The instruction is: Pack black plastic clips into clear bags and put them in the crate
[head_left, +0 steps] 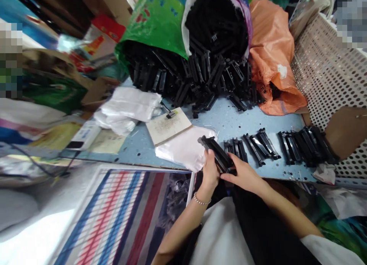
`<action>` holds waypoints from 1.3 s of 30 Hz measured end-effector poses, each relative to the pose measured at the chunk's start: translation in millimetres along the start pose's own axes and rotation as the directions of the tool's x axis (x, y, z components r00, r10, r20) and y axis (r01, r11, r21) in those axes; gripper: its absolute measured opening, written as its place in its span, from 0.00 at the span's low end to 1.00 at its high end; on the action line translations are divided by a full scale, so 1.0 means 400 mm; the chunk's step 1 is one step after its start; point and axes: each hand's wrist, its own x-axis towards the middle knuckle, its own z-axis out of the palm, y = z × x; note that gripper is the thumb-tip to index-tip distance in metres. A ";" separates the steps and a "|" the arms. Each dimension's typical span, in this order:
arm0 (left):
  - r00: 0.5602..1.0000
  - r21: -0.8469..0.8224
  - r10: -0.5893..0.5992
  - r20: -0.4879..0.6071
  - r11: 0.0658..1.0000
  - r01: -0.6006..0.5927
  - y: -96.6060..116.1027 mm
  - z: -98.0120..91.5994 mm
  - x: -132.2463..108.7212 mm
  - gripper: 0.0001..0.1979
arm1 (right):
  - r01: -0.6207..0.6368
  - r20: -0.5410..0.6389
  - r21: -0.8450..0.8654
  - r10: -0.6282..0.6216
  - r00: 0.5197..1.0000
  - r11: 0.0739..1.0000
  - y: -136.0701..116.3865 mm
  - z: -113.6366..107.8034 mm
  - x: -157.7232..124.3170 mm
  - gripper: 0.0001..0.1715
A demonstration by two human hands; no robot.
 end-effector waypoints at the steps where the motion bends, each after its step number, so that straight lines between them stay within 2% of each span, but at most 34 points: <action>1: 0.999 0.053 0.045 0.015 0.998 -0.046 0.007 -0.009 -0.006 0.32 | -0.042 0.022 0.055 0.041 0.999 0.998 -0.008 0.026 0.002 0.34; 4: 0.970 0.312 0.226 0.086 0.919 -0.241 0.023 -0.080 0.011 0.26 | -0.164 0.011 0.312 0.169 0.986 0.936 0.005 0.054 0.020 0.25; 6: 0.927 0.557 0.362 0.095 0.753 -0.352 0.022 -0.149 0.043 0.23 | -0.203 0.008 0.549 0.238 0.971 0.810 0.021 0.044 0.038 0.25; 8: 0.883 0.761 0.447 0.143 0.520 -0.387 0.011 -0.213 0.079 0.17 | -0.196 -0.001 0.722 0.284 0.959 0.664 0.028 0.032 0.056 0.26; 9: 0.875 0.814 0.450 0.181 0.430 -0.390 0.004 -0.238 0.094 0.13 | -0.183 -0.004 0.770 0.292 0.956 0.611 0.027 0.030 0.065 0.25; 10: 0.876 0.836 0.429 0.219 0.380 -0.396 -0.002 -0.258 0.108 0.10 | -0.172 -0.001 0.801 0.290 0.957 0.573 0.024 0.031 0.073 0.25; 14: 0.885 0.842 0.375 0.278 0.348 -0.412 -0.006 -0.296 0.141 0.08 | -0.181 0.059 0.855 0.254 0.965 0.486 0.006 0.058 0.101 0.23; 16: 0.895 0.839 0.358 0.266 0.372 -0.398 0.004 -0.303 0.151 0.07 | -0.203 0.100 0.871 0.243 0.965 0.448 -0.003 0.075 0.114 0.22; 19: 0.931 0.764 0.328 0.162 0.556 -0.329 0.018 -0.309 0.157 0.09 | -0.230 0.146 0.893 0.234 0.961 0.387 -0.017 0.094 0.135 0.23; 20: 0.930 0.741 0.339 0.139 0.588 -0.325 0.019 -0.308 0.157 0.09 | -0.239 0.160 0.900 0.234 0.959 0.364 -0.022 0.098 0.142 0.24; 23: 0.910 0.741 0.382 0.162 0.562 -0.368 0.017 -0.305 0.155 0.09 | -0.259 0.191 0.920 0.239 0.952 0.294 -0.033 0.109 0.161 0.26; 25: 0.933 0.711 0.319 0.165 0.617 -0.337 0.017 -0.307 0.159 0.05 | -0.260 0.198 0.930 0.241 0.950 0.261 -0.037 0.115 0.170 0.24; 26: 0.952 0.675 0.267 0.153 0.675 -0.297 0.019 -0.311 0.164 0.07 | -0.259 0.201 0.933 0.238 0.950 0.249 -0.038 0.117 0.173 0.24; 29: 0.991 0.468 0.111 0.081 0.873 -0.136 0.032 -0.327 0.180 0.08 | -0.278 0.229 0.938 0.232 0.945 0.206 -0.039 0.122 0.181 0.24; 31: 0.999 0.293 0.041 0.016 0.955 -0.044 0.043 -0.334 0.186 0.13 | -0.317 0.275 0.934 0.233 0.933 0.164 -0.041 0.130 0.190 0.25; 33: 1.000 0.180 -0.007 -0.005 0.984 0.007 0.052 -0.332 0.183 0.18 | -0.353 0.319 0.927 0.232 0.919 0.126 -0.045 0.145 0.204 0.23; 35: 0.999 0.152 -0.034 0.020 0.988 0.031 0.060 -0.322 0.176 0.20 | -0.382 0.354 0.919 0.223 0.908 0.100 -0.051 0.167 0.224 0.19; 39: 0.999 0.121 -0.023 0.046 0.993 0.017 0.069 -0.305 0.165 0.18 | -0.433 0.413 0.898 0.186 0.892 0.083 -0.062 0.207 0.269 0.14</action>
